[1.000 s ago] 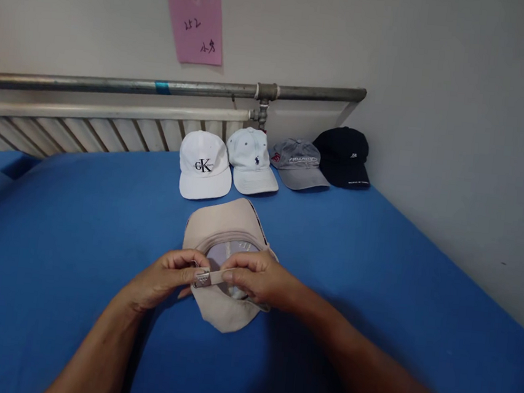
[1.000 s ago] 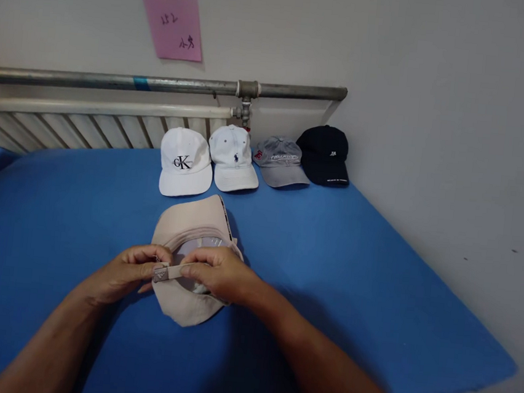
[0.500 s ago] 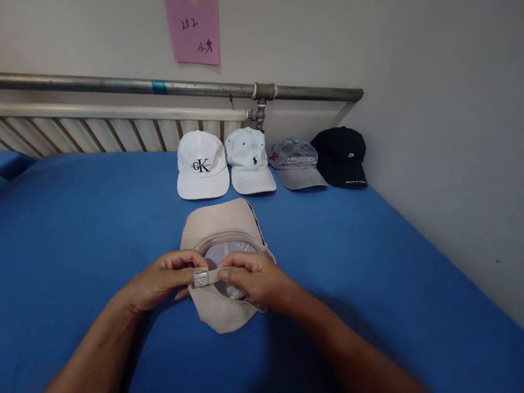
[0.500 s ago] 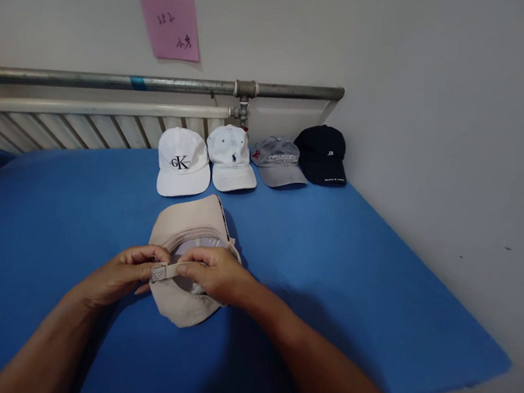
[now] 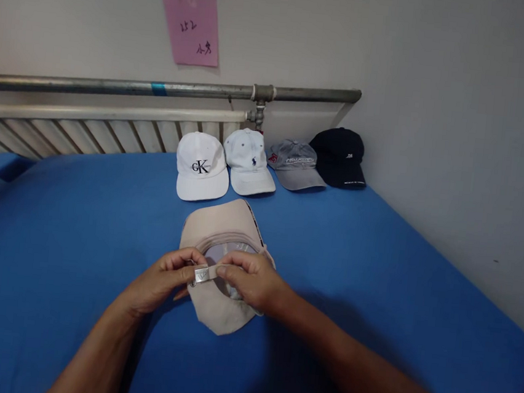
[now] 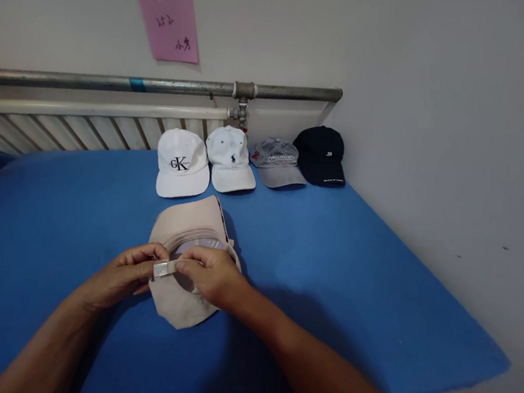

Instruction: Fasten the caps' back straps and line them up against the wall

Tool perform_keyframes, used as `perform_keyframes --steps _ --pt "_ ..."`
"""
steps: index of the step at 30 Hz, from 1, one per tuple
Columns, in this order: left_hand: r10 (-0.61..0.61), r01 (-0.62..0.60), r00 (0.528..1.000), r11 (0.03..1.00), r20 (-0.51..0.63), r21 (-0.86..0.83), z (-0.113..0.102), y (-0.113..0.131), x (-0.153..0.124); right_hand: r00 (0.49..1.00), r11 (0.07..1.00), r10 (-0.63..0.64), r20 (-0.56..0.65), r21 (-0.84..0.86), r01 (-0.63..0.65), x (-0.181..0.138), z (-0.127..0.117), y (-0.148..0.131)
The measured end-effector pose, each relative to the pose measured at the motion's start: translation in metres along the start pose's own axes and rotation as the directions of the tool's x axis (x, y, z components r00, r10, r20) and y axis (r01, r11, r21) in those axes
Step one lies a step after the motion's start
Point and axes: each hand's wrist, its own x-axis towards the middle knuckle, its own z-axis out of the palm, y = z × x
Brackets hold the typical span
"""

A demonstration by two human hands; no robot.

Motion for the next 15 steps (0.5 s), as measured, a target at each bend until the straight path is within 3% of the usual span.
perform_keyframes --steps 5,15 --pt "0.006 -0.006 1.000 1.000 -0.014 -0.012 0.0015 0.0012 -0.0004 0.998 0.998 0.031 -0.062 -0.058 -0.035 0.0014 0.0033 0.0053" --pt "0.121 -0.123 0.992 0.991 -0.024 -0.051 0.0043 -0.0033 0.0004 0.997 0.996 0.072 -0.028 -0.054 -0.073 0.0014 0.0073 0.0051"
